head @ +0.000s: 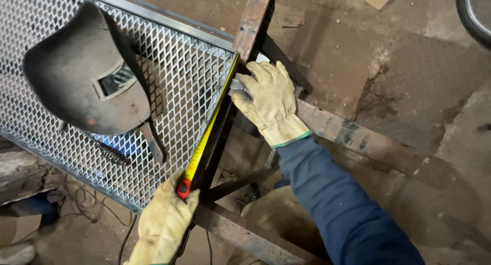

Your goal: Measuring metal mesh structures and steel bars using a tape measure in a workshop environment.

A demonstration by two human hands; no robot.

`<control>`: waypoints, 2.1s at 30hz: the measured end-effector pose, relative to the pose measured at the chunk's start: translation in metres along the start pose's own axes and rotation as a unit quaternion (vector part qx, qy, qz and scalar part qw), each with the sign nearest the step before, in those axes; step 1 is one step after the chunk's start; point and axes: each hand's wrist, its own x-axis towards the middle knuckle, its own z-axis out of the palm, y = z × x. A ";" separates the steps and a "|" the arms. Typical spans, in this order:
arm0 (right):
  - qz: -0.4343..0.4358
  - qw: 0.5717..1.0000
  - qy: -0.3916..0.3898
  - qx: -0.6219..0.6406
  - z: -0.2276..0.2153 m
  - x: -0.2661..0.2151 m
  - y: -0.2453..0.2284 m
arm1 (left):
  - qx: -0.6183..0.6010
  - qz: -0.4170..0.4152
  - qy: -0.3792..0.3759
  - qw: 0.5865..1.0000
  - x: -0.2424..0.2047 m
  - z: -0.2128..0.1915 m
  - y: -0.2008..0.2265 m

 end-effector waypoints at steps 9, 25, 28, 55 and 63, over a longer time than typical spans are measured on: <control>-0.025 0.999 0.022 0.010 -0.009 0.000 -0.004 | 0.111 0.017 -0.024 0.993 -0.035 -0.063 -0.002; -0.021 0.999 0.021 0.015 -0.015 0.002 -0.006 | 0.295 0.073 -0.070 0.950 0.133 -0.181 0.019; -0.020 1.000 0.004 0.018 -0.010 0.000 -0.004 | 0.323 0.086 -0.076 0.939 0.143 -0.180 0.028; 0.029 0.999 0.023 0.032 -0.007 0.002 -0.005 | 0.439 0.105 -0.018 0.892 0.077 -0.095 -0.012; 0.024 0.998 0.009 0.052 -0.011 0.001 -0.006 | 0.522 0.139 0.003 0.841 0.038 -0.061 -0.015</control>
